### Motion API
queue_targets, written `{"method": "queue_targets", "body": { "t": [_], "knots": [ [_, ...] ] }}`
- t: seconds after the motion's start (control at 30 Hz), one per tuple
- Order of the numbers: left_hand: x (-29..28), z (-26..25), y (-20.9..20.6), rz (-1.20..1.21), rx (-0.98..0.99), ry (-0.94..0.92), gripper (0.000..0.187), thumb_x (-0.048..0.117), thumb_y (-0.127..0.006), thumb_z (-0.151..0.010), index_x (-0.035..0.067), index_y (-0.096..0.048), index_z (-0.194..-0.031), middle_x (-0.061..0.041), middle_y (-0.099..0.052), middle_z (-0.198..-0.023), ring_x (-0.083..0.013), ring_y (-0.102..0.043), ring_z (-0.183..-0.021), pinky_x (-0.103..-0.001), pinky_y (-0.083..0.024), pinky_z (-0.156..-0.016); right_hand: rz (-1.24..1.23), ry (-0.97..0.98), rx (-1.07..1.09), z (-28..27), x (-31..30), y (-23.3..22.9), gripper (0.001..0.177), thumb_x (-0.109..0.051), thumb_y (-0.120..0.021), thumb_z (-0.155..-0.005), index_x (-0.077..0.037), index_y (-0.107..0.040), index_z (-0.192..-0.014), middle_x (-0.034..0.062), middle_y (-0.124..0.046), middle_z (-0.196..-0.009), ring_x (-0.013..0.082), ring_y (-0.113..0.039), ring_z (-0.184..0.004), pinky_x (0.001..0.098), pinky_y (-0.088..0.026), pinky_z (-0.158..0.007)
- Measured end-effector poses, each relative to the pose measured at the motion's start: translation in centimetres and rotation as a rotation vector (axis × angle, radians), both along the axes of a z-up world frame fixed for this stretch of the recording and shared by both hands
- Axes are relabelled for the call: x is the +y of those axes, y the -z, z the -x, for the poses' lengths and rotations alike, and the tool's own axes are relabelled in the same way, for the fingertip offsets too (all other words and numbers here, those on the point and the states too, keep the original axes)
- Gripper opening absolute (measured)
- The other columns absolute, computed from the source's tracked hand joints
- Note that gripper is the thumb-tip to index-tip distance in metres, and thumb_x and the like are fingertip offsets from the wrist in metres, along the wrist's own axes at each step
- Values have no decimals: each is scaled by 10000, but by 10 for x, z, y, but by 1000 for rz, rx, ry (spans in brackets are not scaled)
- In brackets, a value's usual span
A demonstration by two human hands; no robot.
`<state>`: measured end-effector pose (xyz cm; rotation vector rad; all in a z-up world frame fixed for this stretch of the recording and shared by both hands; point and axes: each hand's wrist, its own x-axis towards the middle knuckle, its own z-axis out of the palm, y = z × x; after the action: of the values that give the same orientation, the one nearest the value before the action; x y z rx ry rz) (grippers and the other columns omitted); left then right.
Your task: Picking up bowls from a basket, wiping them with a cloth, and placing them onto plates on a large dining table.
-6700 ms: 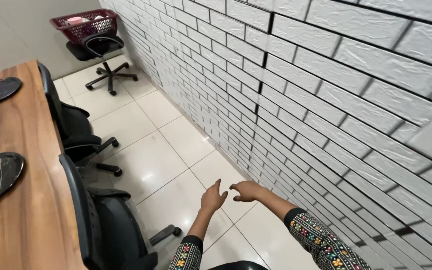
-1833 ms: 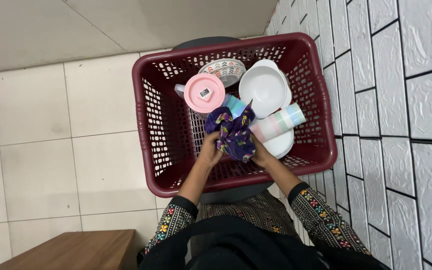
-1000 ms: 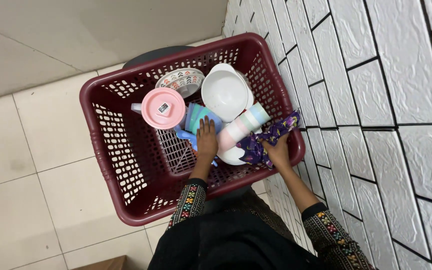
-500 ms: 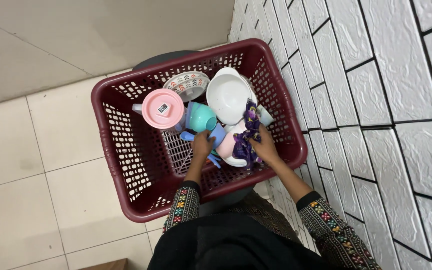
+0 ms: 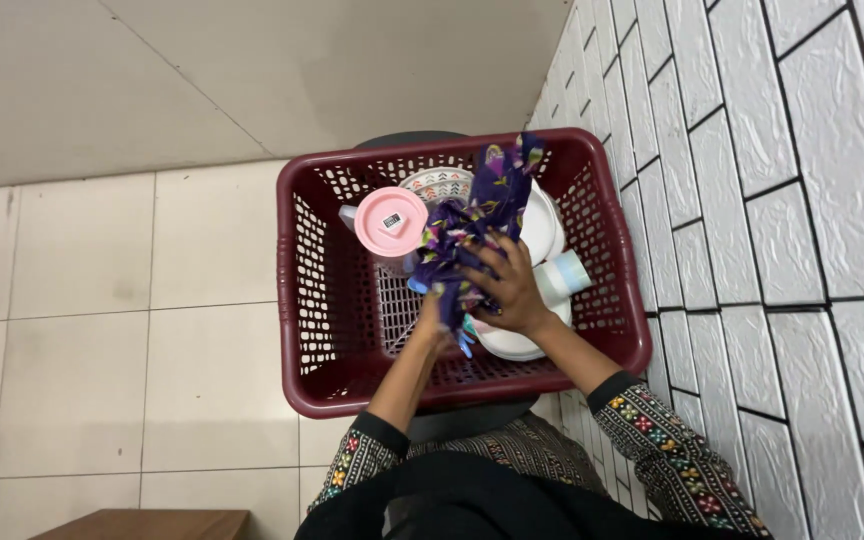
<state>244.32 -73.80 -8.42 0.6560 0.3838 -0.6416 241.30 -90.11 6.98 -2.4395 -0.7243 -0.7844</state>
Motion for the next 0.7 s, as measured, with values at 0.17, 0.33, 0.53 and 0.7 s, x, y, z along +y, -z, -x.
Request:
{"method": "queue_targets", "body": {
  "t": [0.17, 0.33, 0.53, 0.7],
  "knots": [
    [-6, 16, -55, -537, -804, 104, 294, 73, -589, -1068, -58, -640, -1327, -95, -702, -1101, -135, -620, -1005, -259, -505, -904, -514, -48, 165, -23, -9, 7, 709, -599, -680, -922, -96, -533, -1398, 114, -549, -1409, 365, -544, -1310, 477, -460, -1100],
    [-8, 30, -169, -805, -1114, 213, 312, 99, -665, -1011, -2, -666, -1307, -141, -764, -1101, -178, -747, -966, -280, -554, -867, -1564, -62, 867, -45, -37, 61, 616, -512, -686, -1004, -11, -603, -1352, 155, -627, -1210, 309, -595, -1063, 428, -530, -890],
    [-6, 16, -199, -1113, -1810, 184, 455, 2, -623, -908, 103, -669, -1350, -79, -738, -1259, -252, -693, -1130, -400, -508, -969, -2175, -49, 1400, -36, -32, 44, 587, -585, -469, -929, -117, -639, -1240, 94, -726, -1126, 260, -689, -1028, 434, -582, -893],
    [-1, 17, -175, -1394, -1828, 191, 477, 64, -603, -861, 68, -647, -1336, -123, -733, -1221, -260, -680, -1073, -395, -491, -933, -2133, 177, 1410, -39, -27, 45, 469, -498, -473, -959, -127, -691, -1144, 91, -715, -1117, 252, -686, -1030, 452, -595, -910]
  ]
}}
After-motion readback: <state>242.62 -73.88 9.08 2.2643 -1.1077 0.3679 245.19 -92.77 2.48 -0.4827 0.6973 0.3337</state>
